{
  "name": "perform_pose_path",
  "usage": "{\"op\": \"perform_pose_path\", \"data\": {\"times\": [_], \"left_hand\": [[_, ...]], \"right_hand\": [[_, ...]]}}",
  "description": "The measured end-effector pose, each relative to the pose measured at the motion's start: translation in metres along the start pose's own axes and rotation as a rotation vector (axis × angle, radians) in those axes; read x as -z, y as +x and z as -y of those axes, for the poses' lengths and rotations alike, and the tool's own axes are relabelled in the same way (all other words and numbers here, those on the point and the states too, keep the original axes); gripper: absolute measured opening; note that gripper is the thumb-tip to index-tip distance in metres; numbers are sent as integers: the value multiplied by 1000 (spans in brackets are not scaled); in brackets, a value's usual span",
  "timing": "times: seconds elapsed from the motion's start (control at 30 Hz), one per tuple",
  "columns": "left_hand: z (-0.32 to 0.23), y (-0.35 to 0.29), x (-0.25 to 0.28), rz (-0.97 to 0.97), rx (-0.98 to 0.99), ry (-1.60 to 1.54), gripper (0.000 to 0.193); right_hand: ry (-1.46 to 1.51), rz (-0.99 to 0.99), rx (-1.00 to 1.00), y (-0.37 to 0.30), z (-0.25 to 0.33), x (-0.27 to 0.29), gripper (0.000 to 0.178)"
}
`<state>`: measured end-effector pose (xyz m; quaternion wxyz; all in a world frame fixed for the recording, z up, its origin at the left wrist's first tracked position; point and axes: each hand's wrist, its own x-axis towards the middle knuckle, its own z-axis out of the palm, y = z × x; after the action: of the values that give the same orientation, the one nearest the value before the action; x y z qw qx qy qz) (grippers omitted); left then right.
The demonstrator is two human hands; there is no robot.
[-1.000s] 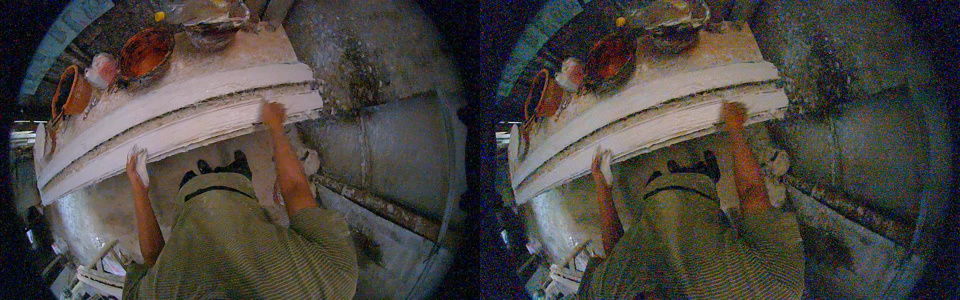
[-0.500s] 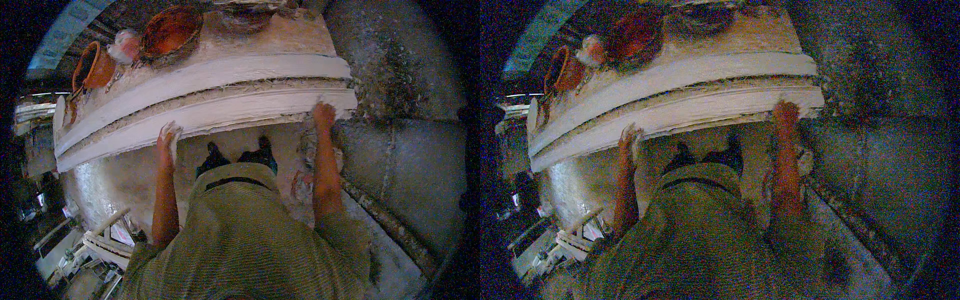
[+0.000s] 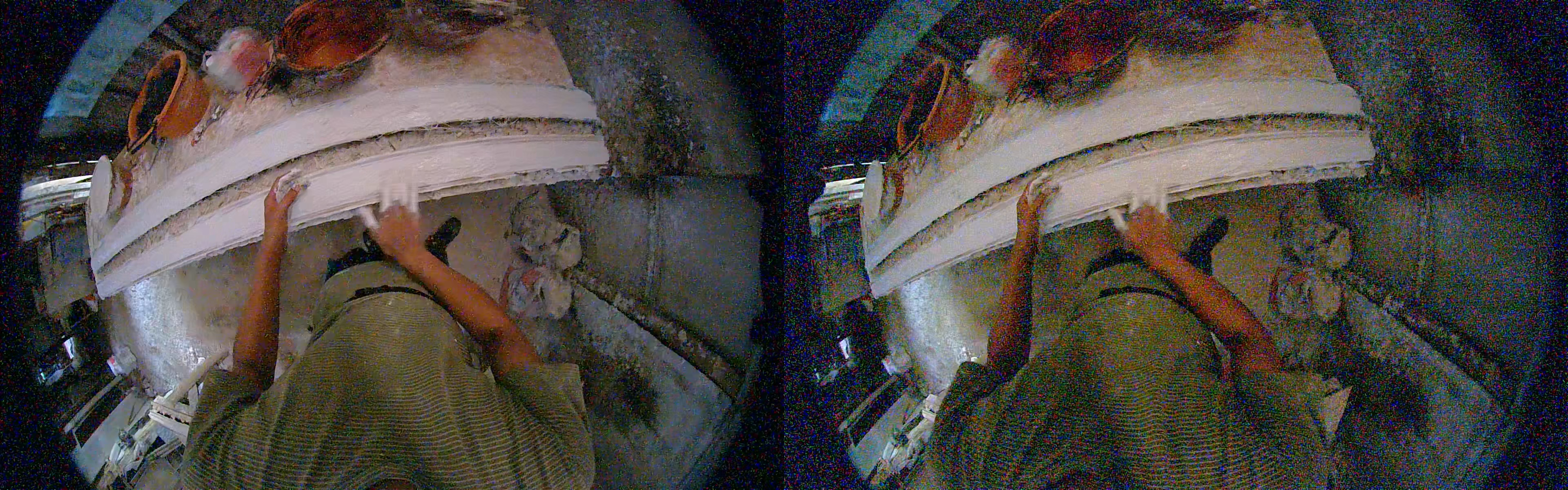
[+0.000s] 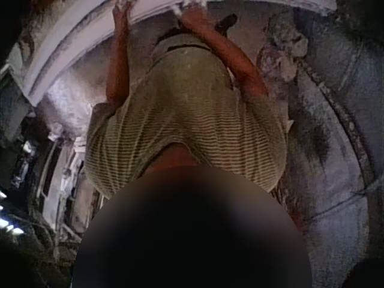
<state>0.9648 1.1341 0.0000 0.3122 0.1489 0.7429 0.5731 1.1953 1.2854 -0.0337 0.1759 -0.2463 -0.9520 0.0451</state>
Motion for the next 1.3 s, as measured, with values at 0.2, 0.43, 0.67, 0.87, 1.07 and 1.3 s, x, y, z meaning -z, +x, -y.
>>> {"op": "perform_pose_path", "data": {"times": [0.2,0.43,0.67,0.87,1.07,1.3], "left_hand": [[15,2,24,-36,47,-56,63],[32,-43,47,-264,67,-42,60],[60,-103,31,-517,77,-337,47],[59,-161,16,-760,133,-421,42],[68,-194,-3,-995,109,-559,38],[117,-204,38,-1157,-63,-762,38]], "right_hand": [[321,500,169,21,26,-5,85],[79,506,189,12,-119,45,74],[59,1052,471,75,-173,51,76],[-125,1172,928,142,-117,19,68],[351,760,1465,182,-27,-29,72],[429,514,1453,192,142,-85,73]]}}
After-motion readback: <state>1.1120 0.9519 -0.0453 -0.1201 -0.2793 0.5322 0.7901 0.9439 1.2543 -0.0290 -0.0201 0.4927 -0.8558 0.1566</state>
